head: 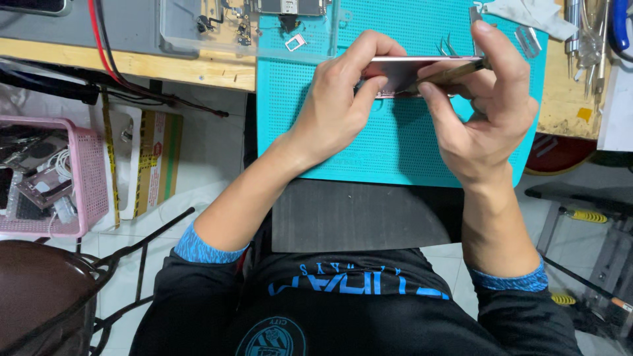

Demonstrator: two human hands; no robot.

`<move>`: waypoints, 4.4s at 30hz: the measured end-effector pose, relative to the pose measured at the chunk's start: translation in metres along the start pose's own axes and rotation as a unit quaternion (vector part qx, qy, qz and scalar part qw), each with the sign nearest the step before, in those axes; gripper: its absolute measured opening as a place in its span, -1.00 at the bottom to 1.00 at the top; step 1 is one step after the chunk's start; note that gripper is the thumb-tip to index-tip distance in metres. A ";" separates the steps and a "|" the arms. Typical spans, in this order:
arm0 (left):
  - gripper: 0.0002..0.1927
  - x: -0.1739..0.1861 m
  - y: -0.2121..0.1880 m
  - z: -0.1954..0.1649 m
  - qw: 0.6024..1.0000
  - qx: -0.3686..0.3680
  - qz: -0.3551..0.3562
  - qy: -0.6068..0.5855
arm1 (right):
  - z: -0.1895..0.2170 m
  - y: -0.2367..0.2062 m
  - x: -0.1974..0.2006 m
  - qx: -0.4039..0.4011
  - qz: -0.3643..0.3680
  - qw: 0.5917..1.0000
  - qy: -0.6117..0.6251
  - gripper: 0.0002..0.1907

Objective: The person works on a pink phone back housing at a repair bench, prying at its edges with a tool and using tweezers to remove small components and debris from the frame. They turn the housing over repeatedly and continue working around its edges before holding it up at the end.

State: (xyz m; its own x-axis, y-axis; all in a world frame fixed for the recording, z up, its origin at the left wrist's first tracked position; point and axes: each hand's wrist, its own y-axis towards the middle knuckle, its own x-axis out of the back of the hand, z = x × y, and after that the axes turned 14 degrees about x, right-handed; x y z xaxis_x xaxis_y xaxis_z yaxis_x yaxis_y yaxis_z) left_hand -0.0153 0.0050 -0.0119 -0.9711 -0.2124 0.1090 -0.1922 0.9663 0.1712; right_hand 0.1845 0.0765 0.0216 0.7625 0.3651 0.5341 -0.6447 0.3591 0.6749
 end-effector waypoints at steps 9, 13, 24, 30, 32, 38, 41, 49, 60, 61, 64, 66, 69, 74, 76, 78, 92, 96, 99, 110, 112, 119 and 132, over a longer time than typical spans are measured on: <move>-0.76 0.000 -0.001 -0.001 1.000 -0.010 0.005 0.006 | 0.003 0.005 0.002 0.001 0.015 0.999 -0.048 -0.32; -0.74 -0.001 -0.001 -0.001 1.000 0.000 -0.002 0.013 | 0.006 0.012 0.003 -0.014 0.027 0.998 -0.046 -0.34; -0.70 -0.006 -0.003 0.001 0.999 0.010 -0.035 0.024 | 0.018 0.041 0.001 -0.039 0.031 0.996 -0.077 -0.48; -0.66 -0.006 -0.001 0.005 0.999 -0.004 -0.047 0.016 | 0.021 0.045 0.005 -0.021 0.052 0.996 -0.069 -0.49; -0.68 -0.006 0.001 0.006 0.999 -0.007 -0.043 0.019 | 0.020 0.045 0.004 -0.039 0.047 0.995 -0.085 -0.44; -0.68 -0.004 0.001 0.006 0.999 0.009 -0.033 0.028 | 0.014 0.043 0.011 0.006 0.063 0.998 -0.007 -0.46; -0.68 -0.004 0.001 0.004 0.999 0.009 -0.034 0.027 | 0.017 0.042 0.012 -0.013 0.069 0.997 -0.043 -0.42; -0.68 -0.003 -0.002 -0.002 0.999 0.012 -0.032 0.026 | 0.027 0.051 0.016 -0.035 0.067 0.997 0.027 -0.48; -0.69 -0.004 -0.006 -0.005 0.999 -0.001 -0.040 0.028 | 0.030 0.047 0.015 -0.003 0.046 0.998 -0.032 -0.45; -0.69 -0.005 -0.006 -0.006 0.999 0.007 -0.036 0.023 | 0.031 0.047 0.016 -0.008 0.041 0.998 -0.040 -0.48; -0.69 -0.005 -0.007 -0.006 0.999 0.015 -0.031 0.017 | 0.037 0.046 0.015 -0.006 0.041 0.998 -0.044 -0.53; -0.69 -0.004 -0.006 -0.007 0.999 -0.004 -0.036 0.027 | 0.039 0.047 0.019 0.025 0.060 0.998 -0.022 -0.49; -0.71 -0.004 -0.005 -0.007 0.999 0.040 -0.023 0.012 | 0.038 0.048 0.019 0.006 0.040 0.991 -0.124 -0.46; -0.69 -0.004 -0.003 -0.008 0.999 0.027 -0.023 0.012 | 0.032 0.044 0.019 -0.016 0.045 0.999 -0.026 -0.49; -0.69 -0.004 -0.004 -0.008 0.999 0.030 -0.021 0.009 | 0.030 0.041 0.018 -0.020 0.044 0.998 -0.044 -0.45; -0.70 -0.005 -0.003 -0.008 0.999 0.032 -0.020 0.011 | 0.028 0.041 0.014 -0.044 0.030 0.995 -0.087 -0.41; -0.68 -0.004 -0.002 -0.010 0.998 0.047 -0.023 0.018 | 0.038 0.042 0.014 -0.013 0.042 0.997 -0.067 -0.41; -0.68 -0.004 -0.003 -0.010 0.999 0.035 -0.023 0.030 | 0.040 0.042 0.017 -0.023 0.041 0.999 -0.024 -0.45; -0.68 -0.004 -0.003 -0.010 0.999 0.041 -0.017 0.010 | 0.041 0.042 0.015 -0.001 0.036 0.998 -0.060 -0.41; -0.68 -0.005 -0.002 -0.009 0.998 0.043 -0.022 0.033 | 0.036 0.038 0.015 -0.023 0.033 0.997 -0.063 -0.41; -0.68 -0.005 -0.002 -0.009 0.999 0.040 -0.022 0.030 | 0.035 0.038 0.016 -0.033 0.033 0.998 -0.044 -0.41; -0.68 -0.005 -0.003 -0.010 0.999 0.035 -0.015 0.015 | 0.035 0.038 0.016 -0.042 0.033 0.998 -0.043 -0.39; -0.69 -0.006 -0.003 -0.011 0.999 0.043 -0.003 -0.014 | 0.038 0.041 0.014 -0.062 0.043 0.991 -0.106 -0.32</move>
State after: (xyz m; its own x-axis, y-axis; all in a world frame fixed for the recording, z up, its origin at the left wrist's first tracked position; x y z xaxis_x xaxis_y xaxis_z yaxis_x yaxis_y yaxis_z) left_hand -0.0074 0.0018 -0.0019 -0.9732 -0.2154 0.0802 -0.2084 0.9742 0.0866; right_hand 0.1712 0.0640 0.0758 0.6896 0.2148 0.6916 -0.7000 0.4424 0.5606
